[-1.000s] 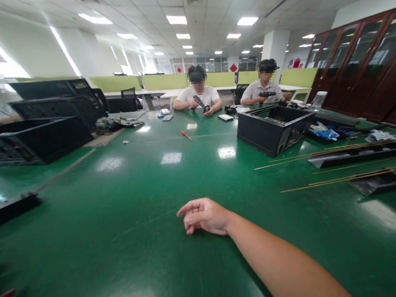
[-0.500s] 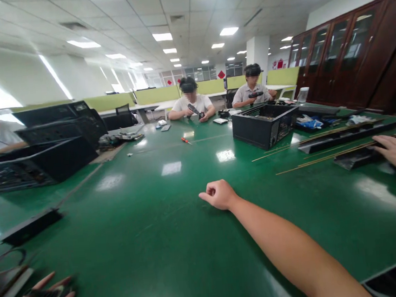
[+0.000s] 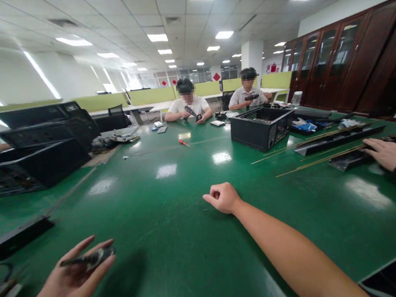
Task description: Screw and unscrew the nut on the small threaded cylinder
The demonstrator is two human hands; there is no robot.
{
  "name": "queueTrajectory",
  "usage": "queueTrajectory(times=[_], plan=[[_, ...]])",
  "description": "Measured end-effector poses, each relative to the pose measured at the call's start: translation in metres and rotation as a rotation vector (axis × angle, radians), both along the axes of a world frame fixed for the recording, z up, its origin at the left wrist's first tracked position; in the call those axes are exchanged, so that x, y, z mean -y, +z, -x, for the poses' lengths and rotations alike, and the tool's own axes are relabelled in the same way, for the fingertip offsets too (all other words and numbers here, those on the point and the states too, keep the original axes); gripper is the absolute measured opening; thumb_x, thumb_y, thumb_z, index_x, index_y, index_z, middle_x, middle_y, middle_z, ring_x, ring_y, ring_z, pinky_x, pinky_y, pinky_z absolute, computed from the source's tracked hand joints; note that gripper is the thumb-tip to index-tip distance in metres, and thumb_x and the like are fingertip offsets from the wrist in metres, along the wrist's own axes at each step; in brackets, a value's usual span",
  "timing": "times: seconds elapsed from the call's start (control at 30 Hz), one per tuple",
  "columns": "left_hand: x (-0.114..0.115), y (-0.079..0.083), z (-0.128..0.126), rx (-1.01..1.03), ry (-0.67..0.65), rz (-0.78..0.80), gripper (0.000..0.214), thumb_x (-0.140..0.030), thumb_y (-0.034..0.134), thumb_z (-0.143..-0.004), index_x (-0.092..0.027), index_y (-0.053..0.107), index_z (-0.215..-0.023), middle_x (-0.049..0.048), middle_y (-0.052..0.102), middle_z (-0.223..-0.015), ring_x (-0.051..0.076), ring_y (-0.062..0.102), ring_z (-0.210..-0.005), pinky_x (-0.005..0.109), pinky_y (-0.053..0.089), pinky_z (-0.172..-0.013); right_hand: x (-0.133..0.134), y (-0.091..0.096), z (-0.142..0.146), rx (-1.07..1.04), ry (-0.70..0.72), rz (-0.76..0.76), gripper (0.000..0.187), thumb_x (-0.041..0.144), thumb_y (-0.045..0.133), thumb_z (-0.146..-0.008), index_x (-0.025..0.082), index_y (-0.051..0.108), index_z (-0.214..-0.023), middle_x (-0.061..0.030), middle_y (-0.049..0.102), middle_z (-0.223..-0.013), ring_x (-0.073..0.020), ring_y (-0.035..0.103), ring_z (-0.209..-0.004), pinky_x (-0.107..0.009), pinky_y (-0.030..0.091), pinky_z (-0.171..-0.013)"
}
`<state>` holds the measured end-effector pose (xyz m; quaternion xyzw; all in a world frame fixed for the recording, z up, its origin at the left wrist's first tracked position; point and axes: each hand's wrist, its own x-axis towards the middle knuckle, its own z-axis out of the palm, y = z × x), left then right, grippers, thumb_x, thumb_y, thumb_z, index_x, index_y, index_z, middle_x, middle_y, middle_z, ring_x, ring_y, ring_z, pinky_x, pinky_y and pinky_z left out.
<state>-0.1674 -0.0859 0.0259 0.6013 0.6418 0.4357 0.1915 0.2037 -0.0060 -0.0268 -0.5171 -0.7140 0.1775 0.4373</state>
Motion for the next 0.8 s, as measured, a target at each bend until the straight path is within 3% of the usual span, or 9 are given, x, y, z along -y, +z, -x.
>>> queueTrajectory(times=[0.07, 0.1, 0.17, 0.2, 0.27, 0.43, 0.6, 0.8], plan=[[-0.024, 0.016, -0.054, 0.112, -0.225, 0.085, 0.060, -0.055, 0.072, -0.072, -0.025, 0.051, -0.119, 0.0057, 0.071, -0.114, 0.025, 0.069, -0.103, 0.042, 0.054, -0.098, 0.003, 0.000, 0.002, -0.051, 0.078, 0.037, 0.027, 0.039, 0.063, -0.084, 0.016, 0.064, -0.070, 0.0022, 0.052, -0.053, -0.0106, 0.044, -0.050, -0.024, 0.032, -0.052], [-0.038, 0.019, -0.080, 0.144, -0.303, 0.080, 0.054, -0.050, 0.075, -0.071, -0.021, 0.054, -0.111, 0.0081, 0.071, -0.112, 0.025, 0.069, -0.101, 0.043, 0.053, -0.099, 0.005, 0.001, 0.003, -0.073, 0.138, 0.053, 0.019, 0.034, 0.063, -0.084, 0.016, 0.067, -0.087, 0.0023, 0.056, -0.059, -0.0112, 0.048, -0.053, -0.024, 0.036, -0.054], [-0.065, 0.013, -0.123, 0.217, -0.501, 0.063, 0.045, -0.043, 0.077, -0.068, -0.018, 0.057, -0.098, 0.0110, 0.071, -0.109, 0.027, 0.068, -0.101, 0.044, 0.052, -0.097, 0.010, 0.002, 0.006, -0.083, 0.162, 0.011, 0.056, 0.022, 0.066, -0.077, 0.020, 0.050, -0.131, -0.0001, 0.065, -0.085, -0.0127, 0.056, -0.067, -0.025, 0.043, -0.065], [-0.076, 0.006, -0.139, 0.238, -0.573, 0.073, 0.042, -0.039, 0.077, -0.068, -0.017, 0.058, -0.097, 0.0111, 0.071, -0.107, 0.026, 0.068, -0.099, 0.043, 0.052, -0.095, 0.012, 0.003, 0.007, -0.056, 0.138, -0.014, 0.072, 0.018, 0.066, -0.074, 0.023, 0.039, -0.141, -0.0029, 0.065, -0.101, -0.0144, 0.059, -0.079, -0.027, 0.045, -0.071], [-0.091, -0.010, -0.158, 0.217, -0.648, 0.082, 0.037, -0.035, 0.074, -0.070, -0.015, 0.061, -0.098, 0.0096, 0.072, -0.098, 0.025, 0.068, -0.091, 0.041, 0.053, -0.088, 0.014, 0.004, 0.008, -0.009, 0.148, -0.026, 0.087, 0.015, 0.066, -0.071, 0.026, 0.027, -0.148, -0.0063, 0.059, -0.119, -0.0164, 0.059, -0.092, -0.030, 0.047, -0.079], [-0.093, -0.028, -0.162, -0.078, -0.786, 0.019, 0.028, -0.031, 0.067, -0.080, -0.022, 0.068, -0.107, 0.0067, 0.069, -0.101, 0.023, 0.063, -0.095, 0.039, 0.048, -0.088, 0.017, 0.005, 0.008, 0.015, 0.210, -0.051, 0.086, 0.011, 0.065, -0.069, 0.027, 0.028, -0.145, -0.0074, 0.055, -0.124, -0.0188, 0.058, -0.100, -0.034, 0.049, -0.085], [-0.088, -0.028, -0.159, -0.017, -0.767, 0.040, 0.048, -0.027, 0.067, -0.079, -0.024, 0.055, -0.126, 0.0048, 0.068, -0.106, 0.022, 0.062, -0.100, 0.038, 0.046, -0.094, 0.021, 0.012, 0.009, 0.058, 0.169, -0.093, 0.062, 0.012, 0.064, -0.070, 0.024, 0.044, -0.127, -0.0075, 0.057, -0.115, -0.0213, 0.058, -0.098, -0.036, 0.049, -0.088], [-0.089, -0.028, -0.161, -0.037, -0.699, 0.036, 0.023, -0.026, 0.068, -0.076, -0.022, 0.065, -0.099, 0.0027, 0.068, -0.097, 0.022, 0.062, -0.090, 0.034, 0.047, -0.082, 0.022, 0.018, 0.007, 0.106, 0.123, -0.151, 0.051, 0.011, 0.064, -0.071, 0.022, 0.051, -0.119, -0.0080, 0.058, -0.115, -0.0229, 0.056, -0.102, -0.037, 0.047, -0.092]])
